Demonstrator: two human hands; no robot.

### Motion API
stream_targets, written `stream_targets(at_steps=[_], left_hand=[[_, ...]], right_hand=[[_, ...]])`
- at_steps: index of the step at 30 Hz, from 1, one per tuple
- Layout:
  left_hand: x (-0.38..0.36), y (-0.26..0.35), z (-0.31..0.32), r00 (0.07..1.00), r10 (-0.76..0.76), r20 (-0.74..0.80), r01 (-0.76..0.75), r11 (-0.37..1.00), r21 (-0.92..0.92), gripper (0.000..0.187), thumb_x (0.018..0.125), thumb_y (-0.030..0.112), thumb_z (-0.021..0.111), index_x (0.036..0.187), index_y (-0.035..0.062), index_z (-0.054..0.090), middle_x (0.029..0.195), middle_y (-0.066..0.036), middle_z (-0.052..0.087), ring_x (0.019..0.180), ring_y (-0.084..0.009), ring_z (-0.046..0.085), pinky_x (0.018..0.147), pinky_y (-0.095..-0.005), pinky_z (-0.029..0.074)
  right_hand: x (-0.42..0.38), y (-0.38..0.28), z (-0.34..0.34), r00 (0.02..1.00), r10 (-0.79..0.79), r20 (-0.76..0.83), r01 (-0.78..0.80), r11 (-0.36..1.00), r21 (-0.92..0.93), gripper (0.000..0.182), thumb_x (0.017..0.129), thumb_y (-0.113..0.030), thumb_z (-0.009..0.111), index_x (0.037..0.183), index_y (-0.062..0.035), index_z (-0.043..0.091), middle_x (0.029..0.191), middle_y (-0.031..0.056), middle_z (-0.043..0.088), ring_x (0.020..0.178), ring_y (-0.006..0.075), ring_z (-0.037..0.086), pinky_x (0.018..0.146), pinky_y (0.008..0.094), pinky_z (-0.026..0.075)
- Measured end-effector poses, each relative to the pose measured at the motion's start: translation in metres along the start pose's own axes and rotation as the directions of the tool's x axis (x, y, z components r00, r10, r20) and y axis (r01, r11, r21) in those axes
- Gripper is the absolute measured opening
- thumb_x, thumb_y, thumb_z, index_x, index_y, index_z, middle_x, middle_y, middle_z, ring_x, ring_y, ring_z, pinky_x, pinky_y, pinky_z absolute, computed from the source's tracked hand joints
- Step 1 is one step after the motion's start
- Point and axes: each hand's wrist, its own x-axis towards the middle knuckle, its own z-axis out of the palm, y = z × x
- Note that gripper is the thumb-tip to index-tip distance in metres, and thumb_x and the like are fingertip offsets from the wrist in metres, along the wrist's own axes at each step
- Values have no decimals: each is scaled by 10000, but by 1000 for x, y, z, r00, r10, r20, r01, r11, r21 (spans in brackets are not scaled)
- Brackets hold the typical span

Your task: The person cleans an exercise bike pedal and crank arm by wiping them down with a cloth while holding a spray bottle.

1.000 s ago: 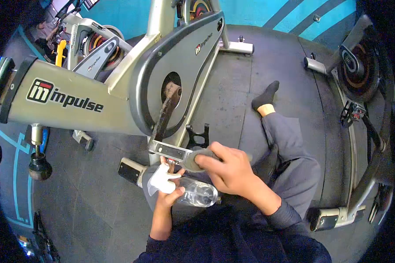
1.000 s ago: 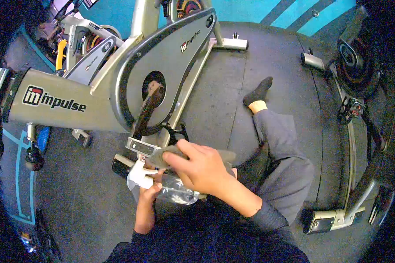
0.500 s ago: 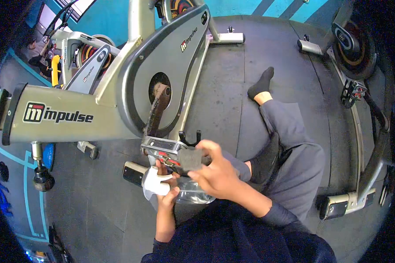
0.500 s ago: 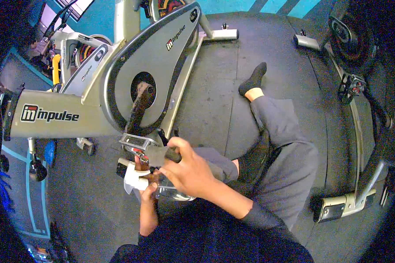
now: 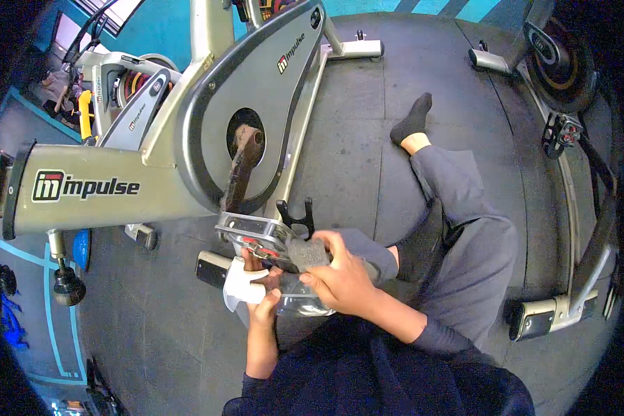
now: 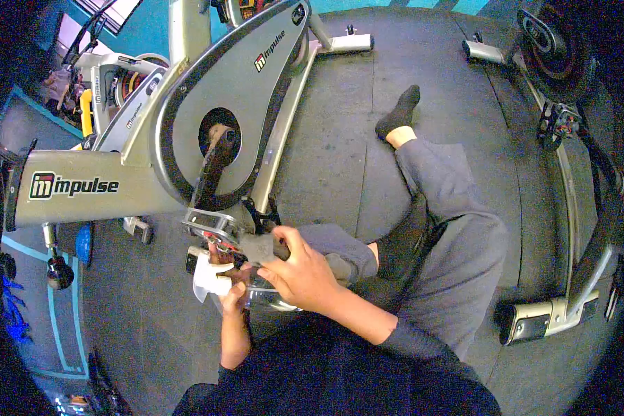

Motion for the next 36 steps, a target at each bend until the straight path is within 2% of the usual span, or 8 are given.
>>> stream_targets(at_steps=[8, 13, 17, 20, 23, 25, 29, 36], left_hand=[[3, -1, -1, 997, 32, 67, -29, 999, -33, 1052, 646, 165, 685, 1522, 129, 104, 1550, -90, 172, 1386, -219, 236, 1012, -384, 343], [1, 1, 2, 1000, 1, 32, 1, 999, -49, 1042, 637, 148, 679, 1521, 132, 129, 1547, -95, 189, 1320, -205, 326, 964, -329, 379], [1, 4, 2, 999, -15, 50, 18, 998, -59, 1042, 637, 152, 686, 1521, 134, 134, 1523, -80, 221, 1274, -194, 357, 960, -328, 376], [5, 8, 9, 999, -2, 49, 7, 995, -104, 1046, 636, 159, 697, 1520, 123, 137, 1517, -82, 223, 1280, -197, 349, 958, -331, 377], [0, -2, -1, 998, 20, 58, -14, 994, -110, 1030, 638, 135, 684, 1514, 99, 145, 1533, -85, 207, 1283, -201, 347, 947, -341, 391], [0, -5, -3, 999, 31, 32, -29, 996, -79, 1013, 641, 116, 672, 1511, 91, 154, 1545, -88, 194, 1287, -205, 352, 941, -344, 398], [-1, -6, -5, 998, 5, 62, -1, 998, -55, 1007, 645, 117, 678, 1511, 100, 165, 1549, -93, 189, 1308, -211, 336, 937, -345, 399], [5, -2, -3, 996, 52, 78, -47, 997, -64, 1017, 649, 136, 687, 1516, 118, 156, 1540, -88, 197, 1302, -218, 341, 951, -354, 389]], right_hand=[[-10, 5, 5, 1000, 13, 12, -12, 1000, -29, 287, 837, -289, 664, 880, -6, 673, 1243, 287, 393, 1031, 426, 537, 890, 438, 458], [-15, 5, 9, 997, 71, -20, -68, 988, 136, 314, 840, -299, 661, 859, 13, 640, 1257, 287, 383, 1019, 419, 537, 853, 433, 462], [-11, 5, 16, 996, -70, -58, 71, 997, 15, 315, 856, -291, 641, 840, 22, 612, 1249, 286, 387, 982, 411, 548, 816, 421, 466], [-3, -3, 10, 994, -27, -105, 31, 999, 37, 312, 862, -286, 630, 888, 21, 588, 1207, 285, 410, 946, 407, 558, 776, 416, 470], [2, -13, -4, 995, 42, -88, -34, 996, 86, 329, 893, -334, 589, 1065, -53, 590, 1174, 267, 448, 942, 428, 570, 781, 456, 495], [-8, -10, -5, 999, 31, -31, -32, 999, -25, 358, 897, -343, 579, 1113, -57, 559, 1146, 259, 462, 923, 430, 570, 759, 462, 494], [-5, -12, -5, 997, 69, -23, -69, 998, -8, 359, 886, -350, 592, 1110, -71, 567, 1146, 253, 461, 919, 427, 569, 759, 462, 494], [-6, -3, -5, 995, -46, -89, 45, 999, -23, 334, 861, -363, 624, 1058, -93, 611, 1130, 224, 471, 943, 406, 579, 780, 442, 505]])
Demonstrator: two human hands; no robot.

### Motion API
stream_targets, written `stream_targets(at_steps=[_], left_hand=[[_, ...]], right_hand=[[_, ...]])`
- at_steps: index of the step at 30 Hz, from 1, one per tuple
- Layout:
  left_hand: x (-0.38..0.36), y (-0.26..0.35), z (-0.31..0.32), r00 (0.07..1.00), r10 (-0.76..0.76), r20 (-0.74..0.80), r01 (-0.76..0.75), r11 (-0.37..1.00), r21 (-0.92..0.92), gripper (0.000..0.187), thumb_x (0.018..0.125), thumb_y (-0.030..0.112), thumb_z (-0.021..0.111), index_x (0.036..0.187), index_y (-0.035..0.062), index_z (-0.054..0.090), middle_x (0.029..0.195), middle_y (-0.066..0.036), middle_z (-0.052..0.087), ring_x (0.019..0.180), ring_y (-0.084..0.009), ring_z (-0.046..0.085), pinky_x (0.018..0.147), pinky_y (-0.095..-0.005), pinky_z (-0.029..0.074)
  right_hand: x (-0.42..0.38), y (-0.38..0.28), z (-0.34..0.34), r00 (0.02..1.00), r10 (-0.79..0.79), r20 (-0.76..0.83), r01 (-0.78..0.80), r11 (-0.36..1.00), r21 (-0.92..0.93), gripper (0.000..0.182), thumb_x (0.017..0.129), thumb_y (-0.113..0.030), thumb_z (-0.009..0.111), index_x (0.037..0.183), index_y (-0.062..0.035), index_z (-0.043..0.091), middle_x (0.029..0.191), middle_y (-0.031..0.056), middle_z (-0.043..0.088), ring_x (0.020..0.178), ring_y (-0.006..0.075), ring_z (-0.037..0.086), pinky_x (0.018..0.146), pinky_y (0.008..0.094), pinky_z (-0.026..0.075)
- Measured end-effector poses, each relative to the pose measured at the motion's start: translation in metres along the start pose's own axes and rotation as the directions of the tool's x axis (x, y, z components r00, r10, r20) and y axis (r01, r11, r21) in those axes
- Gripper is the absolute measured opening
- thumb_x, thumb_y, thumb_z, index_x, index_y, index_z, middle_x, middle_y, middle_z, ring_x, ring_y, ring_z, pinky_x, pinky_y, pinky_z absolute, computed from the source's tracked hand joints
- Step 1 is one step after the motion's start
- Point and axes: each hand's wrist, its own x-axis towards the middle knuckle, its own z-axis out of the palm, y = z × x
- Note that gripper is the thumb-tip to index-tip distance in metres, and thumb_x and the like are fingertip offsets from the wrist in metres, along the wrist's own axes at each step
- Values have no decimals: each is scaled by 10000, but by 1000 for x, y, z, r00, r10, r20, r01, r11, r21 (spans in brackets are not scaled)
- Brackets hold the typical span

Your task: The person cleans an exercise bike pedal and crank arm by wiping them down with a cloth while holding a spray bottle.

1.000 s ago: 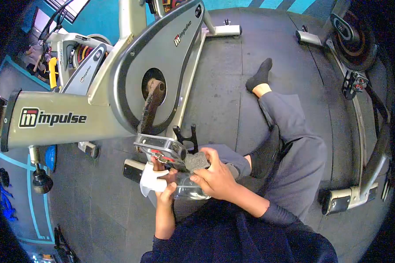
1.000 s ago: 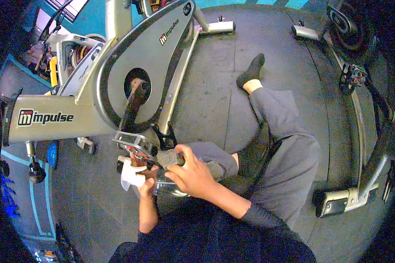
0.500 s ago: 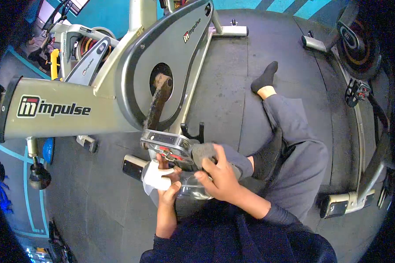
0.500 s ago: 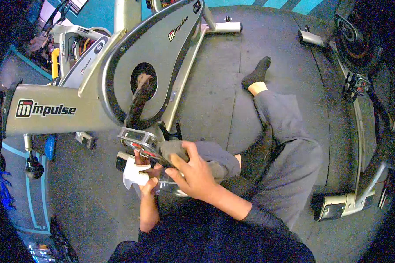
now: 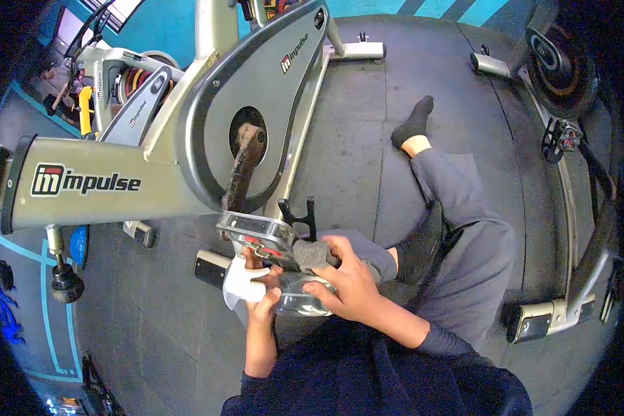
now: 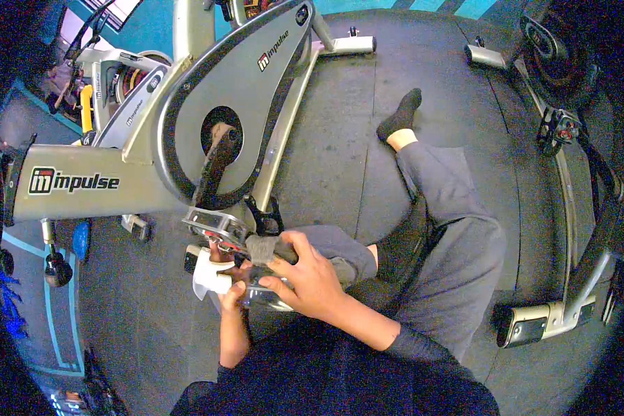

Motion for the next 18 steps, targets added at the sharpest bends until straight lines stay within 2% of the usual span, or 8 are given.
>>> stream_targets(at_steps=[2, 7, 8, 10, 18], left_hand=[[-1, 1, 0, 1000, -9, -5, 9, 1000, 13, 1022, 646, 139, 687, 1517, 118, 151, 1539, -89, 194, 1299, -220, 344, 962, -358, 383], [-2, 3, 4, 998, -53, -39, 54, 999, 8, 1038, 632, 156, 685, 1520, 136, 148, 1537, -104, 187, 1280, -224, 357, 1000, -365, 360], [-1, 4, 4, 998, -53, -35, 53, 999, 7, 1038, 632, 156, 685, 1520, 136, 148, 1537, -104, 187, 1280, -224, 357, 1000, -365, 360], [-2, 6, 4, 996, -72, -46, 74, 997, 34, 1043, 629, 171, 690, 1521, 142, 149, 1534, -103, 195, 1261, -218, 370, 988, -360, 367], [-2, 3, 4, 997, -59, -59, 58, 998, -3, 1051, 617, 172, 690, 1519, 127, 152, 1521, -101, 227, 1253, -216, 376, 950, -355, 388]], right_hand=[[-2, 3, -1, 999, -18, 26, 18, 1000, -24, 339, 857, -366, 628, 1056, -92, 617, 1131, 218, 473, 947, 402, 582, 781, 441, 506], [10, -2, -5, 994, 111, 18, -110, 994, -27, 326, 831, -353, 655, 1026, -93, 632, 1161, 220, 474, 960, 402, 587, 776, 442, 511], [13, -5, -6, 994, 111, 14, -110, 994, -28, 326, 831, -353, 655, 1026, -93, 632, 1161, 220, 474, 960, 402, 587, 776, 442, 511], [16, -11, -7, 998, 60, 32, -61, 997, 41, 319, 784, -290, 704, 969, -33, 664, 1182, 258, 472, 965, 409, 571, 813, 415, 480], [-6, 3, 2, 996, 69, 57, -69, 998, 1, 314, 781, -297, 710, 945, -34, 654, 1191, 271, 471, 993, 423, 569, 831, 420, 482]])
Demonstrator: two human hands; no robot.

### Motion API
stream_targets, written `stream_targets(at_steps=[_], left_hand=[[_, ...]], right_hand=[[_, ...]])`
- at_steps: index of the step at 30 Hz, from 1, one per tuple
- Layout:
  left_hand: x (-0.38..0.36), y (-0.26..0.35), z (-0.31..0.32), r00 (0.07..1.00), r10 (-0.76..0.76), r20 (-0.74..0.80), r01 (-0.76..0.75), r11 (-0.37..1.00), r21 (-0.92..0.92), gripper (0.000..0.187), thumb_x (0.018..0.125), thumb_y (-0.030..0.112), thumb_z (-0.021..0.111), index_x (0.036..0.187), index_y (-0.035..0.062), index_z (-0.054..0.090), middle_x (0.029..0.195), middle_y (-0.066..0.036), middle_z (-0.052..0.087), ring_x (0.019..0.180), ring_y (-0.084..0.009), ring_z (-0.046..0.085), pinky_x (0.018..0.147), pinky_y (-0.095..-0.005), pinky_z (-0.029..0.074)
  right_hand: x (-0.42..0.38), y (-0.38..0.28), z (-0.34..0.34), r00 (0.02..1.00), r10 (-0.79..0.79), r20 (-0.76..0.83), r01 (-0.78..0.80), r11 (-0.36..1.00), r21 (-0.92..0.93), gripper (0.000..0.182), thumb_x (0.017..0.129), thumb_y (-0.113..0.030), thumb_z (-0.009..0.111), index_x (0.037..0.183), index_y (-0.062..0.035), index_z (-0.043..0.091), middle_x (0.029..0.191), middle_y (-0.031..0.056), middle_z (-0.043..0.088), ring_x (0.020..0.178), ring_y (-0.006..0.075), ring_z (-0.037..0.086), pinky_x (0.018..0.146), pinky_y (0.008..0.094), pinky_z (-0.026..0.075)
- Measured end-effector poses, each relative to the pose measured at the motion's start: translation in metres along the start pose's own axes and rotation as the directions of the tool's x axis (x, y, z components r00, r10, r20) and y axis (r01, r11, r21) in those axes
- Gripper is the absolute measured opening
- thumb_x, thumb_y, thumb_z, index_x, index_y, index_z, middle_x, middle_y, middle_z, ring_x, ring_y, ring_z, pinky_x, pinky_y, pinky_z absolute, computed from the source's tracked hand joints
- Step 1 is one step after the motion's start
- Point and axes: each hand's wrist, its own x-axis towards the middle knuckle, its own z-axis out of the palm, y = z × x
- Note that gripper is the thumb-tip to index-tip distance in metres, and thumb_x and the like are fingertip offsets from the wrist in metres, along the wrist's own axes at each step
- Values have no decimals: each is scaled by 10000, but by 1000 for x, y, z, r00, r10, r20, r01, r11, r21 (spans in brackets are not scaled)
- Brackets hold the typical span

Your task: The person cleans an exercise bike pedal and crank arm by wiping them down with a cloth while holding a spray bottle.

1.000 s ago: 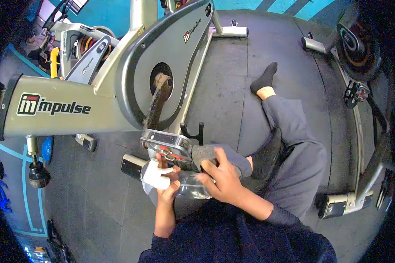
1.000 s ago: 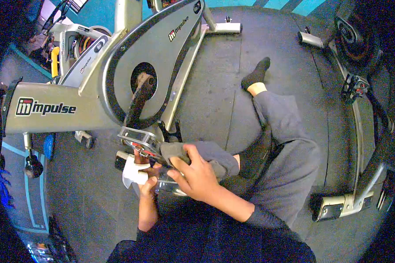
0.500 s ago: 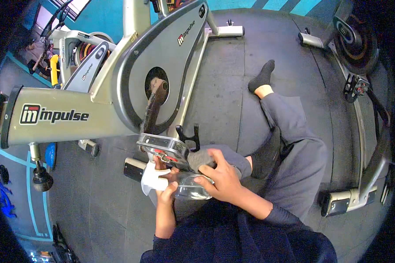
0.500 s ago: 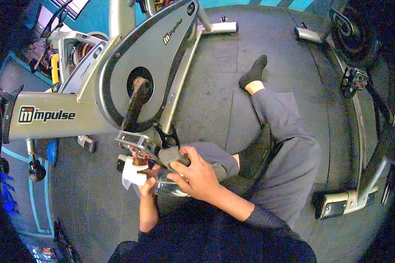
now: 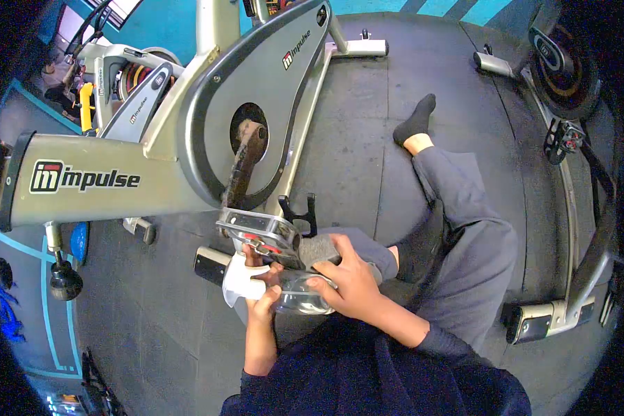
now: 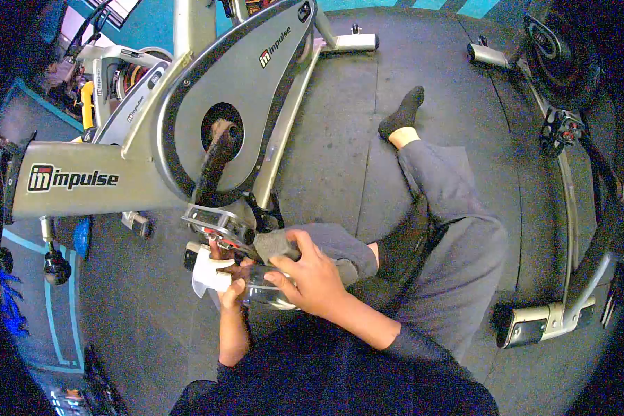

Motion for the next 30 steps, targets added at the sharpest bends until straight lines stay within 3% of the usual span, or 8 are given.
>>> stream_targets(at_steps=[6, 11, 12, 15, 17, 25, 27, 30], left_hand=[[1, -1, 1, 1000, 22, 18, -22, 1000, 14, 1032, 632, 168, 677, 1519, 129, 152, 1524, -90, 228, 1279, -216, 358, 948, -357, 391], [0, -2, -4, 999, -1, 48, 0, 1000, 10, 1028, 635, 149, 662, 1521, 134, 143, 1519, -82, 239, 1264, -218, 377, 965, -351, 383], [-3, -1, -6, 999, -2, 49, 2, 1000, 8, 1028, 635, 149, 662, 1521, 134, 143, 1519, -82, 239, 1264, -218, 377, 965, -351, 383], [-7, 2, -8, 976, -209, -54, 212, 975, 62, 1039, 624, 148, 668, 1521, 134, 143, 1510, -78, 256, 1254, -217, 386, 976, -352, 381], [-2, 3, -2, 999, -52, -10, 52, 998, 34, 1053, 613, 150, 677, 1521, 135, 143, 1504, -79, 266, 1264, -213, 380, 975, -349, 384], [-1, 0, -2, 1000, -19, -2, 19, 1000, 12, 1059, 611, 176, 699, 1519, 143, 155, 1509, -85, 260, 1288, -206, 361, 959, -336, 392], [0, 2, 1, 1000, -17, -14, 17, 1000, 13, 1061, 611, 182, 704, 1519, 145, 157, 1512, -83, 257, 1288, -205, 361, 959, -337, 391], [-1, 3, 3, 999, -33, -40, 34, 999, 15, 1069, 608, 191, 714, 1519, 146, 158, 1505, -85, 263, 1285, -203, 363, 964, -335, 385]], right_hand=[[13, -6, -1, 994, -36, -102, 44, 996, 82, 342, 845, -378, 642, 1010, -80, 655, 1187, 236, 469, 975, 419, 578, 806, 437, 504], [2, -5, 10, 1000, -8, 1, 8, 999, 52, 364, 810, -314, 694, 963, 11, 633, 1209, 263, 453, 1041, 419, 549, 861, 437, 468], [-2, -2, 12, 998, -57, -17, 57, 998, 10, 374, 840, -385, 654, 1018, -56, 654, 1211, 267, 443, 999, 437, 567, 828, 443, 498], [-8, -3, 14, 1000, 1, 5, -1, 1000, -9, 380, 837, -379, 658, 1022, -48, 647, 1212, 276, 437, 1002, 441, 565, 829, 449, 497], [-8, -3, 15, 1000, 6, -9, -6, 1000, -21, 384, 835, -376, 662, 1024, -43, 641, 1214, 280, 431, 1003, 446, 563, 830, 455, 496], [-6, -1, 16, 996, -38, -75, 41, 998, 49, 371, 857, -356, 636, 1035, -32, 615, 1203, 275, 428, 995, 451, 557, 828, 463, 489], [-2, -8, 15, 987, 162, -19, -158, 980, 118, 375, 876, -353, 608, 1055, -24, 604, 1197, 272, 430, 993, 452, 552, 833, 463, 480], [6, -15, 10, 986, 162, -42, -155, 978, 138, 390, 887, -357, 591, 1088, -23, 588, 1200, 268, 428, 993, 453, 551, 838, 461, 476]])
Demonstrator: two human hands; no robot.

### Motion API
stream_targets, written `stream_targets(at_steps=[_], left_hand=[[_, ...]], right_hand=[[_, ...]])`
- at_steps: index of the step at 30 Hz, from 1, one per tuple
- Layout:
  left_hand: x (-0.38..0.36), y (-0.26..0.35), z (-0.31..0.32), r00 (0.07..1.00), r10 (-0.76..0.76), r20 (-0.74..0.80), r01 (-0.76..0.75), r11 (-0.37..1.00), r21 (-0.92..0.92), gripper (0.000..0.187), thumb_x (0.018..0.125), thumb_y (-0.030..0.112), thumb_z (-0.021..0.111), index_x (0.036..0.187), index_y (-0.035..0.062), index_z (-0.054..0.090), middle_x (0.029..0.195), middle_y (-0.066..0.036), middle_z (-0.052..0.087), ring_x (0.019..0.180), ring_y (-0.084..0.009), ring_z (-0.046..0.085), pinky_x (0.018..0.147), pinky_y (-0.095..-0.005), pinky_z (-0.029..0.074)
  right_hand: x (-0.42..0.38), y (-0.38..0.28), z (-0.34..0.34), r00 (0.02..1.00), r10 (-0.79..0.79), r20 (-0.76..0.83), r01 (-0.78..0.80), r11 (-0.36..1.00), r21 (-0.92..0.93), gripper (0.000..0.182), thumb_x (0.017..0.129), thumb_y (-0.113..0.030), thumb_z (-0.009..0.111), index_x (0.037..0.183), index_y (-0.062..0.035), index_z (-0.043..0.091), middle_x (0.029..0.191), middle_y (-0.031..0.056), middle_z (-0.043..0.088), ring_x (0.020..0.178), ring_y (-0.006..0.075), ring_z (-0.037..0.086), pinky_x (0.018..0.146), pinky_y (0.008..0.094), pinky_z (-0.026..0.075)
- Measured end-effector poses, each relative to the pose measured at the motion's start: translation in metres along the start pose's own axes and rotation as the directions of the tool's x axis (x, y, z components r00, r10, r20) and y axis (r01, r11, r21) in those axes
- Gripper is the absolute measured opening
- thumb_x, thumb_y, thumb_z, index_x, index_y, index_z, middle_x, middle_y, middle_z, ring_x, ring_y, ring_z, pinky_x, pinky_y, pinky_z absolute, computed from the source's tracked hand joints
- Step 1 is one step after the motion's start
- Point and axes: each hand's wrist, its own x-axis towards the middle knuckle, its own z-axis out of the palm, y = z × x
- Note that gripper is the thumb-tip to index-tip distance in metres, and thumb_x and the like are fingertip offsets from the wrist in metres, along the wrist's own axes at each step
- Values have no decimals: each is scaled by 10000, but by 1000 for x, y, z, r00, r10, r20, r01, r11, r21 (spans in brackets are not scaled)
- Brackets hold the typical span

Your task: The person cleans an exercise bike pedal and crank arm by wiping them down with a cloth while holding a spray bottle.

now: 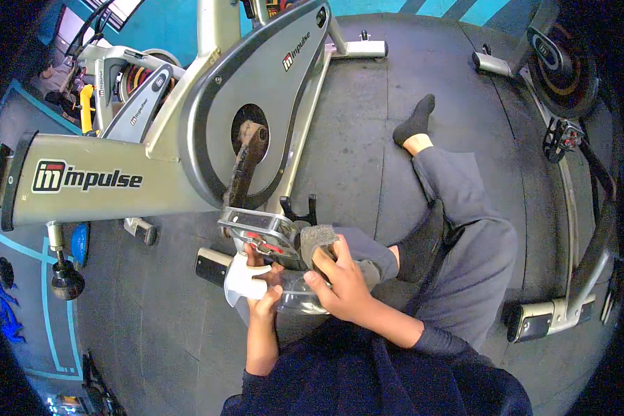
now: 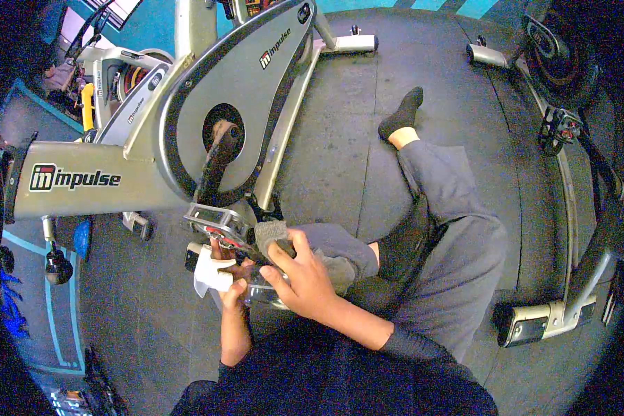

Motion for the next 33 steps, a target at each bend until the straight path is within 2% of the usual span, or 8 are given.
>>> stream_targets(at_steps=[11, 15, 19, 23, 25, 29, 31, 33], left_hand=[[2, 0, -5, 996, 36, 80, -38, 999, 21, 1050, 656, 229, 716, 1523, 150, 129, 1534, -92, 206, 1302, -226, 345, 998, -390, 348], [-6, 2, -11, 997, -23, 74, 18, 998, 68, 1059, 655, 237, 739, 1517, 113, 137, 1540, -98, 212, 1358, -205, 293, 970, -355, 373], [-12, 2, -11, 995, 75, 60, -81, 992, 100, 1042, 654, 258, 743, 1509, 93, 171, 1524, -109, 252, 1375, -208, 277, 943, -324, 380], [-20, 20, -1, 990, 141, 19, -142, 964, 223, 1072, 619, 363, 714, 1509, 114, 172, 1488, -154, 284, 1370, -306, 279, 1057, -447, 299], [-24, 34, 2, 995, 89, 45, -99, 942, 321, 1052, 633, 396, 698, 1506, 116, 182, 1491, -163, 275, 1383, -319, 260, 1084, -484, 255], [-32, 44, -3, 980, 167, 109, -187, 960, 208, 995, 642, 415, 694, 1496, 182, 241, 1482, -175, 273, 1377, -347, 265, 1080, -510, 275], [-37, 55, -3, 980, 176, 92, -191, 963, 190, 960, 642, 409, 698, 1483, 208, 281, 1481, -174, 270, 1374, -355, 273, 1077, -517, 282], [-42, 65, -5, 971, 196, 136, -225, 943, 245, 913, 650, 376, 703, 1465, 213, 326, 1465, -179, 301, 1365, -360, 294, 1084, -507, 281]], right_hand=[[-24, 16, 1, 996, -55, 76, 56, 998, -10, 340, 893, -311, 596, 1121, -59, 593, 1127, 212, 487, 975, 398, 571, 798, 435, 489], [-25, 21, -4, 998, -57, 7, 56, 995, 88, 372, 811, -198, 703, 1040, 63, 569, 972, 187, 518, 833, 318, 547, 755, 367, 451], [-17, 17, -19, 996, -53, -70, 54, 999, 5, 394, 778, -209, 739, 1011, 60, 570, 895, 167, 538, 793, 300, 550, 733, 338, 445], [-12, 17, -25, 981, -71, -178, 69, 997, -14, 337, 777, -185, 730, 978, 45, 588, 865, 156, 539, 765, 295, 555, 678, 327, 429], [-5, 9, -30, 987, -57, -152, 56, 998, -10, 324, 778, -172, 725, 980, 41, 588, 886, 158, 546, 781, 300, 562, 696, 332, 441], [15, -7, -32, 974, -197, -112, 176, 969, -176, 405, 804, -217, 710, 1080, 50, 580, 1051, 208, 572, 924, 343, 598, 823, 351, 464], [37, -19, -31, 968, -248, -30, 244, 964, -109, 531, 816, -328, 692, 1209, 1, 551, 1135, 216, 579, 1005, 408, 600, 824, 387, 503], [54, -13, -19, 969, -245, -39, 246, 969, 28, 549, 843, -347, 670, 1270, -28, 538, 1142, 207, 604, 1028, 362, 621, 857, 377, 495]])
